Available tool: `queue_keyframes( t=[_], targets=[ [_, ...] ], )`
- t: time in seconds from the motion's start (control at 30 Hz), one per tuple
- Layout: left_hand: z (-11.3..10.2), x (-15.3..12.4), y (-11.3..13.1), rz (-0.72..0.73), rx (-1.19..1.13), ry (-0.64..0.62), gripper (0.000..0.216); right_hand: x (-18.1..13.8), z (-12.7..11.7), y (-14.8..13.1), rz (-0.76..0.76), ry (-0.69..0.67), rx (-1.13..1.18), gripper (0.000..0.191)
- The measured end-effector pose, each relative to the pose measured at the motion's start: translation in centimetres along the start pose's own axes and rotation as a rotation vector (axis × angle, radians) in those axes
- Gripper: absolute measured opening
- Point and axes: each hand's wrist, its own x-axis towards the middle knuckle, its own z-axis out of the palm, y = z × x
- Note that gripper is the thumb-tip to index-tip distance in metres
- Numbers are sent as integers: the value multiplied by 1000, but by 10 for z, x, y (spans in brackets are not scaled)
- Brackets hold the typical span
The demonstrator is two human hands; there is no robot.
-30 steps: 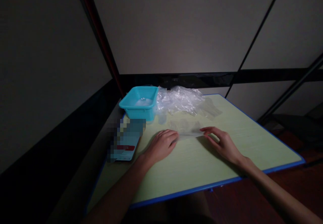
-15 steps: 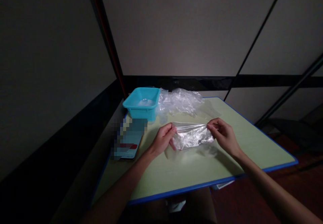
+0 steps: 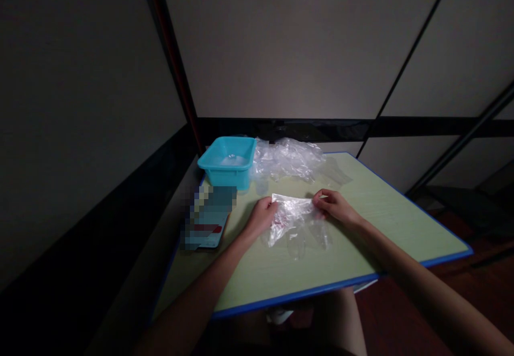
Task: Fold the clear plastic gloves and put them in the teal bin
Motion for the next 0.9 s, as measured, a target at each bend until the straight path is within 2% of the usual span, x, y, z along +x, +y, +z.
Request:
queue_keyframes(
  t=[0.2,0.37,0.47,0.53,0.63,0.73,0.8,0.83,0.9],
  targets=[
    [-6,-6,7,-54,46,-30,33,18,-4,-1,33,-26,-12,25],
    [-16,-19,12,-41,80,-114,56,26,-7,4,47,31,-12,25],
    [-17,-18,9,-8,121,-94,70,23,-10,6,73,66,-12,26],
    [-15,-13,5,45,157,-11,75,14,-11,5,98,71,-13,28],
    [-13,-4,-3,174,224,197,73,-12,-12,3,140,14,-21,33],
    [-13,0,-7,316,301,386,63,-44,-18,-2,204,-136,-47,35],
    [-14,-1,-7,392,345,456,54,-56,-26,-9,246,-334,-145,31],
    [-15,-2,-7,421,363,476,49,-57,-30,-13,198,-372,-220,30],
    [-16,-4,-6,464,392,501,41,-49,-37,-22,-24,-304,-358,24]
  ],
)
